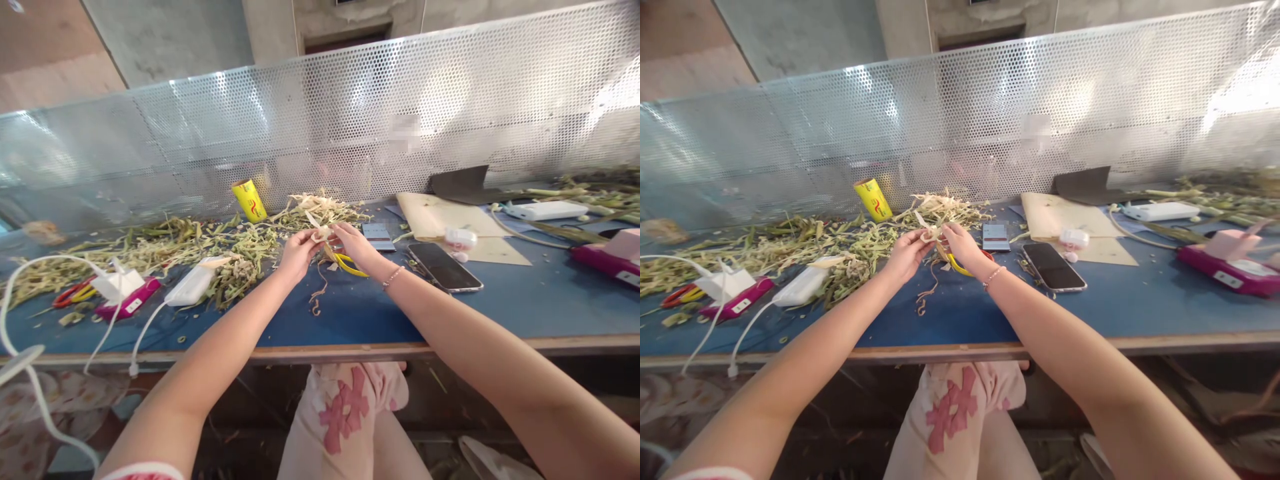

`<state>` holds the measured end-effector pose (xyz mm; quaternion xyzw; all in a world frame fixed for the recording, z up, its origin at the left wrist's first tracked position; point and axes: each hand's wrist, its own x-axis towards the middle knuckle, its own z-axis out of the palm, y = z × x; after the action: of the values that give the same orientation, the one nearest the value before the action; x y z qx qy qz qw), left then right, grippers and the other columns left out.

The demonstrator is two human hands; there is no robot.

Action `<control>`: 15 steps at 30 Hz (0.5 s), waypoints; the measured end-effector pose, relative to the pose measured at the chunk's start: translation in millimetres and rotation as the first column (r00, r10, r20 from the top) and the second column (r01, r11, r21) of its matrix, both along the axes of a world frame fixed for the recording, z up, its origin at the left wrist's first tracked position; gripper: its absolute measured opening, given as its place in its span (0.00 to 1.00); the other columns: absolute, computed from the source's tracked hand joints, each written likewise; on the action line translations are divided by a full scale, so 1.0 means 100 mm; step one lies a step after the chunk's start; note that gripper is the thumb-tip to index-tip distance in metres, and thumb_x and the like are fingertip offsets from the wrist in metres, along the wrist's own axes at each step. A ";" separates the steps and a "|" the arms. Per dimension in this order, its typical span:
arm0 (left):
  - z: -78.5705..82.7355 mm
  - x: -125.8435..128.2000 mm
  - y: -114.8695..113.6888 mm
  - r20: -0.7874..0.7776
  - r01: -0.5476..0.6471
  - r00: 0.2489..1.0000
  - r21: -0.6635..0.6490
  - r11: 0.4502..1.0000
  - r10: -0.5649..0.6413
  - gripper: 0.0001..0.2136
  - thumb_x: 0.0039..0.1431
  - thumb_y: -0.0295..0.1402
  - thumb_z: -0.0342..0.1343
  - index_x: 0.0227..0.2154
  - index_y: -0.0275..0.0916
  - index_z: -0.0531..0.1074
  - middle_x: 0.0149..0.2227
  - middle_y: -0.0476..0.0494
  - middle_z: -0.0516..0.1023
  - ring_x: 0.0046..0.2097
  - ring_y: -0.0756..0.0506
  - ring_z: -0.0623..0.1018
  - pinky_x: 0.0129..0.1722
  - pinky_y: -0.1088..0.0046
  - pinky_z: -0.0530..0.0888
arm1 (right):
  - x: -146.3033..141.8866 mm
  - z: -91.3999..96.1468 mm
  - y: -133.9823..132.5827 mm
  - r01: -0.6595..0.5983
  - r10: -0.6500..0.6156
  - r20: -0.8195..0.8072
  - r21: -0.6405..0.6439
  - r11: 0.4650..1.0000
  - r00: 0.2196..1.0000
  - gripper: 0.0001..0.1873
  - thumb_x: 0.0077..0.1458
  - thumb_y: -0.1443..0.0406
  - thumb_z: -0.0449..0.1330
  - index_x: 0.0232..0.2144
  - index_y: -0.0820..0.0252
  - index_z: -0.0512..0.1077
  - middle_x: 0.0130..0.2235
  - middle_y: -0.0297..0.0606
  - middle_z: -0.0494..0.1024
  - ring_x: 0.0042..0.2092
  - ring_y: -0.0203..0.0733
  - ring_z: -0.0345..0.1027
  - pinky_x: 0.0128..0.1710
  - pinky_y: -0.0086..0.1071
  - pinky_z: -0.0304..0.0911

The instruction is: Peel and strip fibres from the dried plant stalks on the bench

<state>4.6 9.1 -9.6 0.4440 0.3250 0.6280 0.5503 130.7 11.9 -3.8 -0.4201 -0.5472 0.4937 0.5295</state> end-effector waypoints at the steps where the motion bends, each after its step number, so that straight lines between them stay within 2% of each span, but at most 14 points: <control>1: 0.00 0.00 0.00 0.004 -0.002 1.000 -0.005 1.000 0.002 0.06 0.41 0.22 0.59 0.26 0.33 0.72 0.27 0.49 0.76 0.31 0.54 0.74 0.40 0.75 0.71 | 0.00 0.00 0.00 0.018 -0.018 0.001 0.028 0.999 1.000 0.07 0.53 0.64 0.48 0.31 0.58 0.66 0.29 0.33 0.69 0.31 0.33 0.65 0.26 0.25 0.60; 4: -0.01 0.01 0.00 0.008 -0.005 1.000 -0.011 1.000 0.005 0.05 0.42 0.21 0.58 0.26 0.33 0.72 0.27 0.49 0.76 0.31 0.54 0.74 0.39 0.75 0.71 | 0.02 -0.01 0.04 0.056 -0.059 0.031 0.103 0.993 0.998 0.08 0.51 0.65 0.50 0.32 0.59 0.67 0.28 0.33 0.70 0.31 0.33 0.65 0.26 0.26 0.61; 9: -0.03 0.00 0.02 -0.013 0.025 1.000 -0.004 1.000 -0.025 0.06 0.43 0.21 0.58 0.27 0.33 0.72 0.28 0.48 0.76 0.31 0.54 0.74 0.40 0.74 0.70 | 0.02 -0.08 0.11 0.090 -0.105 0.067 0.196 0.976 0.992 0.03 0.46 0.67 0.54 0.26 0.61 0.68 0.25 0.32 0.71 0.28 0.33 0.65 0.27 0.27 0.63; 15: -0.02 0.01 0.00 -0.031 0.032 0.999 -0.009 0.999 -0.032 0.05 0.44 0.21 0.57 0.27 0.33 0.72 0.28 0.47 0.76 0.31 0.53 0.75 0.41 0.72 0.70 | 0.05 -0.08 0.11 0.145 -0.166 0.086 0.213 0.966 0.982 0.05 0.44 0.66 0.54 0.26 0.61 0.69 0.24 0.33 0.71 0.27 0.34 0.65 0.25 0.28 0.63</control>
<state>5.8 9.1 -11.9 0.4567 0.3292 0.6107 0.5570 135.5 22.9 -11.5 -0.4297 -0.5873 0.3690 0.5781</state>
